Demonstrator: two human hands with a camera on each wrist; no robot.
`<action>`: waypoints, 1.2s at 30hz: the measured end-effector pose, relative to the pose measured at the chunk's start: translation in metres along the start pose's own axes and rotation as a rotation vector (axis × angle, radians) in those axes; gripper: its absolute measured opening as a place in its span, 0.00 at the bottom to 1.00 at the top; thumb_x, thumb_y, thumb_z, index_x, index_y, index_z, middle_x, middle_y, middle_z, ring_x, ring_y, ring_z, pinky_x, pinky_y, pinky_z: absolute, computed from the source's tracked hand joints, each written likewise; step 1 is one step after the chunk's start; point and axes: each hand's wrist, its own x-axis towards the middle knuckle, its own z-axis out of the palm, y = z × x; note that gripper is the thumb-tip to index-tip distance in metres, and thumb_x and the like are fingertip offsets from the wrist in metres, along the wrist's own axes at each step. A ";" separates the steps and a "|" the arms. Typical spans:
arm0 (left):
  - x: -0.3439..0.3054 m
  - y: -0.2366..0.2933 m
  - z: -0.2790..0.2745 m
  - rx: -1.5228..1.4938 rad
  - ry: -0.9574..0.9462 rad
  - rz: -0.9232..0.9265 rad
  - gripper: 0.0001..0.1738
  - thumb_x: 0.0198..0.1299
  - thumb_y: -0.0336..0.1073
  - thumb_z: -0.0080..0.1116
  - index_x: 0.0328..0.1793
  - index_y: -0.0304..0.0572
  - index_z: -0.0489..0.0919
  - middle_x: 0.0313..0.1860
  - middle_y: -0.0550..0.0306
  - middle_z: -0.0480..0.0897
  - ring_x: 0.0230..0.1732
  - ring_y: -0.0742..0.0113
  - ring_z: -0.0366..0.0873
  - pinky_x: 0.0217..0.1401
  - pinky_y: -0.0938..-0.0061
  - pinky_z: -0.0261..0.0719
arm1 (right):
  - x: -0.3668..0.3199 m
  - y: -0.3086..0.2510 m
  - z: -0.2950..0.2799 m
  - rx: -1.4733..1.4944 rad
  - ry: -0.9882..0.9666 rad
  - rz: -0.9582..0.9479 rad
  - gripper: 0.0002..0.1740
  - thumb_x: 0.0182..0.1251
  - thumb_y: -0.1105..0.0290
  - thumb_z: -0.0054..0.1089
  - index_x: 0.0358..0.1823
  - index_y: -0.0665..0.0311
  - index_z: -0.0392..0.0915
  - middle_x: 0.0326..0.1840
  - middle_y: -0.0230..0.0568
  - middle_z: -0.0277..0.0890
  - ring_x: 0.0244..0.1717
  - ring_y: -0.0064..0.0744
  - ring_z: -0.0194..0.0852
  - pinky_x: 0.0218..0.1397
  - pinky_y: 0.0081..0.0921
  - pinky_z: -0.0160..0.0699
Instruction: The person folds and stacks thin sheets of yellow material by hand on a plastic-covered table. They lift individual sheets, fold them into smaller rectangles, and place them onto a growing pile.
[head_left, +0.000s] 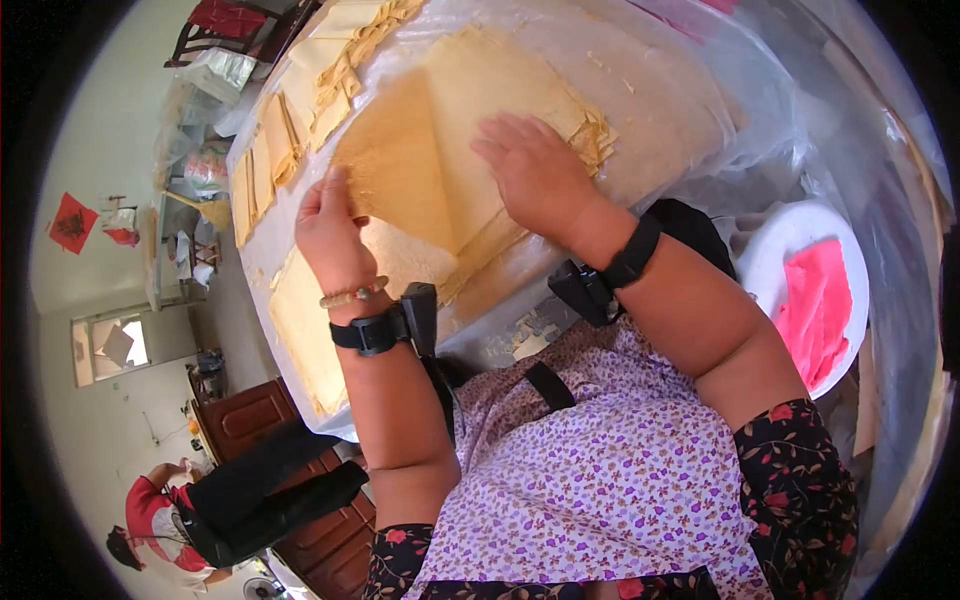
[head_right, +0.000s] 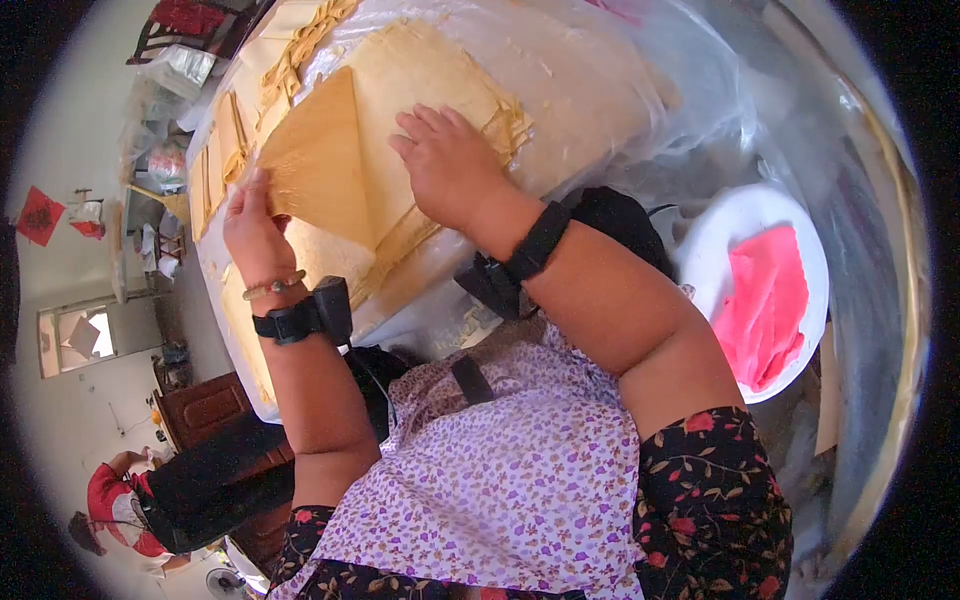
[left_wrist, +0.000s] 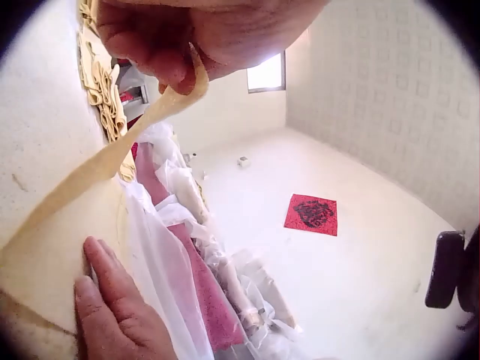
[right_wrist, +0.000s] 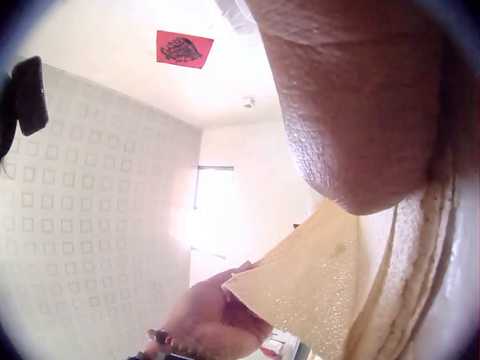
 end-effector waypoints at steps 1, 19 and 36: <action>0.006 0.003 -0.007 -0.031 0.004 -0.002 0.12 0.70 0.42 0.67 0.48 0.41 0.88 0.37 0.64 0.87 0.34 0.76 0.82 0.33 0.79 0.76 | 0.000 0.000 -0.001 -0.003 -0.002 -0.007 0.22 0.71 0.71 0.49 0.62 0.61 0.83 0.74 0.48 0.75 0.79 0.48 0.67 0.83 0.47 0.59; -0.086 -0.079 -0.244 0.476 0.381 -0.324 0.34 0.60 0.34 0.68 0.75 0.40 0.78 0.24 0.65 0.78 0.22 0.75 0.72 0.24 0.75 0.71 | 0.009 0.010 -0.005 -0.069 -0.022 -0.113 0.19 0.71 0.69 0.55 0.60 0.58 0.85 0.68 0.46 0.81 0.72 0.47 0.74 0.77 0.48 0.68; -0.094 -0.096 -0.229 1.306 0.279 0.354 0.24 0.62 0.43 0.71 0.64 0.47 0.85 0.62 0.40 0.84 0.57 0.45 0.85 0.58 0.55 0.83 | 0.043 -0.165 0.053 0.471 -0.723 0.312 0.34 0.61 0.50 0.76 0.61 0.69 0.82 0.52 0.49 0.88 0.52 0.49 0.89 0.55 0.36 0.85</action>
